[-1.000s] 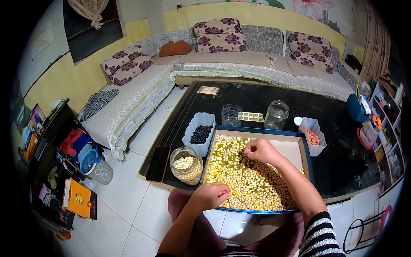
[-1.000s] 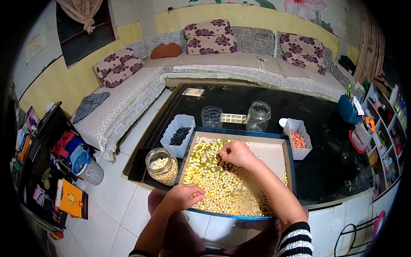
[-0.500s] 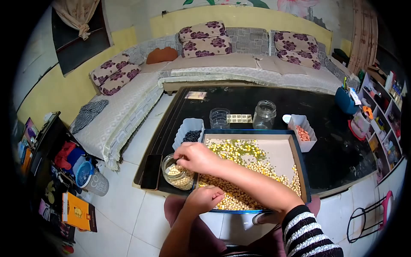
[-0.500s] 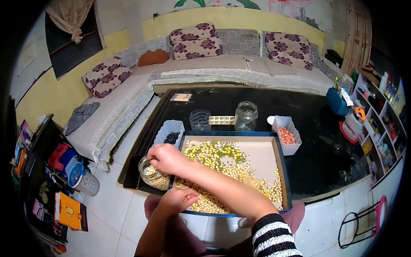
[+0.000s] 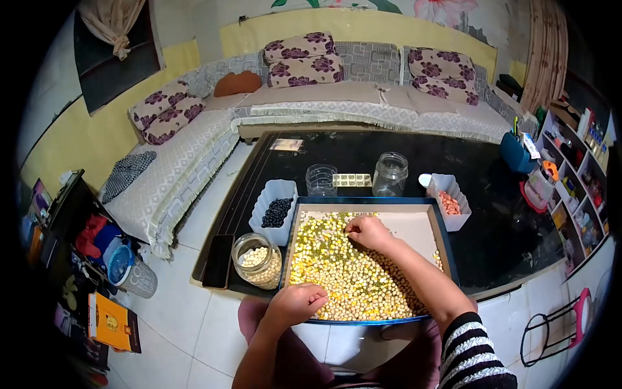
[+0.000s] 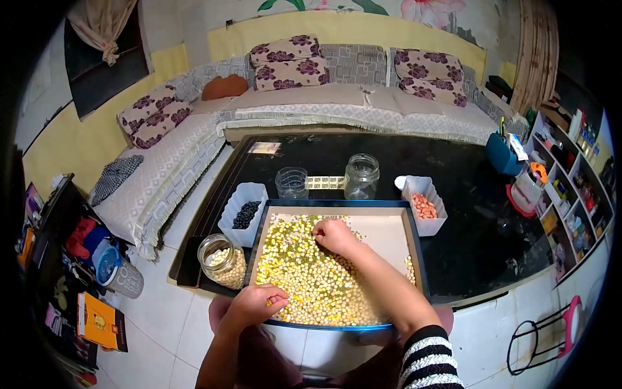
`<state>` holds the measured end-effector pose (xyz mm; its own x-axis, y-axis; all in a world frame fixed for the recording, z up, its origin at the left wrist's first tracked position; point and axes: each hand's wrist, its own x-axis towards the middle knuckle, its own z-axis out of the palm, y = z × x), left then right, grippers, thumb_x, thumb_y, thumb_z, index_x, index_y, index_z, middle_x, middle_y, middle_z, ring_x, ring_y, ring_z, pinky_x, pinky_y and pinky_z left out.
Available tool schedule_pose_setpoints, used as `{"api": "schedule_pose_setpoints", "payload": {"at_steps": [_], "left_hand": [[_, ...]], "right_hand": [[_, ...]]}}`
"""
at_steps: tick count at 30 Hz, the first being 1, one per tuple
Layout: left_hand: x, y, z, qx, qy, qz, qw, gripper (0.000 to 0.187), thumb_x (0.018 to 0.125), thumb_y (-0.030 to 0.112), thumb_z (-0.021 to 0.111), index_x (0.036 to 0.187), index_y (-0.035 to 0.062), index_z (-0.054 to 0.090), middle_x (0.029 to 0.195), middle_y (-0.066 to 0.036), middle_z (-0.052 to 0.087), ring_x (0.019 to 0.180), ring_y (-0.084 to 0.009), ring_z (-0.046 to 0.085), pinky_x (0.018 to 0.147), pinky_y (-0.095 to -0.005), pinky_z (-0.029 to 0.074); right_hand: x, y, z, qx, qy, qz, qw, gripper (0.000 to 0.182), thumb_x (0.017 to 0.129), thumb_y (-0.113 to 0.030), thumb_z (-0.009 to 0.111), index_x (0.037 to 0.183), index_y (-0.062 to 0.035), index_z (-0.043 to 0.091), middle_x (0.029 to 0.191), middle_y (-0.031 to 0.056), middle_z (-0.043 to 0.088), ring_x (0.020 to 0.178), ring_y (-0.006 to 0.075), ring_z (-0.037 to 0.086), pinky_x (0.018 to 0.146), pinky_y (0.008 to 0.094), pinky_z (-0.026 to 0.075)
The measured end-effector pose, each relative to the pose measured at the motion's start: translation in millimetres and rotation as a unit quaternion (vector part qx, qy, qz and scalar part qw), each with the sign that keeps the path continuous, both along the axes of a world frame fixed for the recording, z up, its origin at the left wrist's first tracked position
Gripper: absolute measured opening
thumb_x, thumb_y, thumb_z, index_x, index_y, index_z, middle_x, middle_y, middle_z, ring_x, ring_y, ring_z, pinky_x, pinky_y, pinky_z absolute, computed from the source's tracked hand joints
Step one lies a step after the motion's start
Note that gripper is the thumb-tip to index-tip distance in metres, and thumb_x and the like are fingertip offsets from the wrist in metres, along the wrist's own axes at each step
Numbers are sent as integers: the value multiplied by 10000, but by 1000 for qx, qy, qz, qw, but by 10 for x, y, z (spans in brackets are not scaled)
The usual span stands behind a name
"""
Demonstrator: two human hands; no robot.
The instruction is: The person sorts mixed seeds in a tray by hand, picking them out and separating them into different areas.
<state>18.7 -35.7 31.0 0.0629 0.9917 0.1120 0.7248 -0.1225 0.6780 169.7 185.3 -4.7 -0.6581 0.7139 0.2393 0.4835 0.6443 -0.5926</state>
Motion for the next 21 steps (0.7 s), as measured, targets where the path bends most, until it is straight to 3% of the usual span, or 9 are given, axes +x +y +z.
{"api": "schedule_pose_setpoints", "payload": {"at_steps": [2, 7, 10, 14, 18, 19, 21], "left_hand": [[2, -3, -3, 3, 2, 3, 1000, 156, 763, 204, 601, 791, 51, 617, 746, -105, 607, 670, -267, 585, 613, -345, 477], [8, -2, -14, 11, -7, 6, 1000, 144, 759, 196, 599, 781, 54, 616, 734, -102, 602, 662, -264, 584, 606, -342, 476], [-5, -1, -44, 38, 12, -2, 999, 146, 739, 174, 649, 811, 46, 643, 732, -93, 625, 636, -212, 613, 595, -295, 495], [-13, 4, -67, 60, 6, -7, 998, 132, 737, 156, 650, 800, 41, 638, 715, -93, 616, 621, -211, 605, 581, -296, 492], [-7, -2, -51, 68, -5, -9, 998, 119, 735, 146, 652, 788, 41, 636, 708, -91, 611, 608, -214, 600, 567, -299, 489], [-8, -1, -56, 68, -6, -9, 998, 119, 735, 146, 652, 788, 41, 636, 708, -91, 611, 608, -214, 600, 567, -299, 489], [-15, -1, -65, 76, 1, -14, 997, 114, 732, 144, 654, 781, 43, 635, 703, -91, 609, 603, -215, 598, 558, -302, 487]], "right_hand": [[-65, -37, 12, 27, -25, 33, 999, 172, 708, -108, 638, 868, -49, 654, 828, 120, 641, 729, 245, 616, 685, 322, 496], [-106, -37, -135, 102, -27, 77, 991, 149, 699, -98, 642, 836, -43, 654, 810, 116, 627, 770, 269, 603, 742, 344, 486], [-37, 51, -137, 108, -61, 79, 989, 142, 701, -96, 636, 832, -45, 654, 824, 119, 626, 771, 268, 604, 745, 346, 486], [132, 78, -5, 17, -62, 14, 998, 114, 700, -110, 601, 795, -74, 653, 774, 122, 639, 734, 287, 604, 700, 364, 481], [282, 180, 15, -44, -17, -36, 998, 117, 687, -132, 621, 780, -70, 655, 745, 106, 643, 682, 242, 613, 654, 327, 482], [291, 173, 47, -38, -24, -41, 998, 109, 689, -55, 617, 791, -36, 650, 732, 91, 644, 659, 187, 612, 615, 301, 475], [282, 134, 101, -54, -26, -35, 998, 110, 688, -64, 619, 790, -34, 647, 738, 96, 642, 665, 201, 612, 625, 306, 477]]}}
